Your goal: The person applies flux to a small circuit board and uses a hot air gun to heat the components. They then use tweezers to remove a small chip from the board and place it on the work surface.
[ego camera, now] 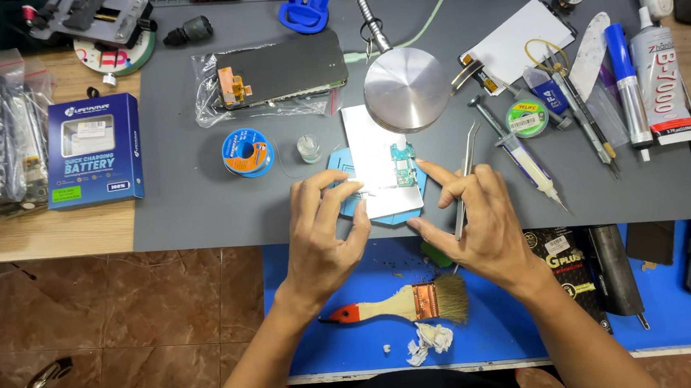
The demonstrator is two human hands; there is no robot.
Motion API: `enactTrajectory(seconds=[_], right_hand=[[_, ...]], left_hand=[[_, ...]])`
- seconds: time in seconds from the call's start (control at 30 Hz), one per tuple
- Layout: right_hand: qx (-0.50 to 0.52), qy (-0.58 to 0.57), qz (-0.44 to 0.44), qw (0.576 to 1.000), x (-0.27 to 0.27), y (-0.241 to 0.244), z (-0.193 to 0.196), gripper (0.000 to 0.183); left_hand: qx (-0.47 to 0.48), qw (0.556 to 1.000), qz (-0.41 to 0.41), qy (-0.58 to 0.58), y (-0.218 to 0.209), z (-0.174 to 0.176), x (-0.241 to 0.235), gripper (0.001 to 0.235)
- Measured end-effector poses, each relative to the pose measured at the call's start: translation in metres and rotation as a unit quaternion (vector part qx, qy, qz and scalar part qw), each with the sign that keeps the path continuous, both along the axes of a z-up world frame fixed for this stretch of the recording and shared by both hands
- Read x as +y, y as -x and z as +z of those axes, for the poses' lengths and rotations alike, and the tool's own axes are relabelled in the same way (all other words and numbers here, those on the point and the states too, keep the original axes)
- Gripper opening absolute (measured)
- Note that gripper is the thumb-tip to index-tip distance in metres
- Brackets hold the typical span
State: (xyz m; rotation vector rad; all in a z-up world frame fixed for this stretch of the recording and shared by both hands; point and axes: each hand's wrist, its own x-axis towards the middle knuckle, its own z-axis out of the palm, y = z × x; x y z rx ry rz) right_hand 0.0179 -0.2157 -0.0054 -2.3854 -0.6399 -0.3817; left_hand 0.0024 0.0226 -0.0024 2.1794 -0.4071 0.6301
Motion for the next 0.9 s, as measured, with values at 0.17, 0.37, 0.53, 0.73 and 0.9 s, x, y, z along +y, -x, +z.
enactTrajectory(seconds=[0.17,0.37,0.53,0.73,0.9], right_hand=[[0.012,-0.002,0.003,1.000,0.0014,-0.0004,0.0024,0.042],[0.019,-0.016,0.003,1.000,0.0029,-0.0020,0.0058,0.035],[0.014,-0.018,0.000,1.000,0.0048,-0.0021,0.0070,0.033],[0.000,-0.014,0.005,1.000,0.0044,-0.0032,0.0067,0.031],[-0.020,-0.058,0.015,0.998,-0.0008,-0.0017,0.0007,0.025]], left_hand=[[-0.007,1.000,0.006,-0.001,-0.0010,-0.0051,0.0019,0.017],[-0.010,1.000,0.000,-0.004,-0.0029,-0.0055,0.0031,0.017],[-0.010,1.000,0.002,-0.003,-0.0031,-0.0071,0.0033,0.017],[-0.006,1.000,0.004,0.000,-0.0033,-0.0050,0.0026,0.017],[-0.026,1.000,0.006,0.006,-0.0038,-0.0080,0.0024,0.016]])
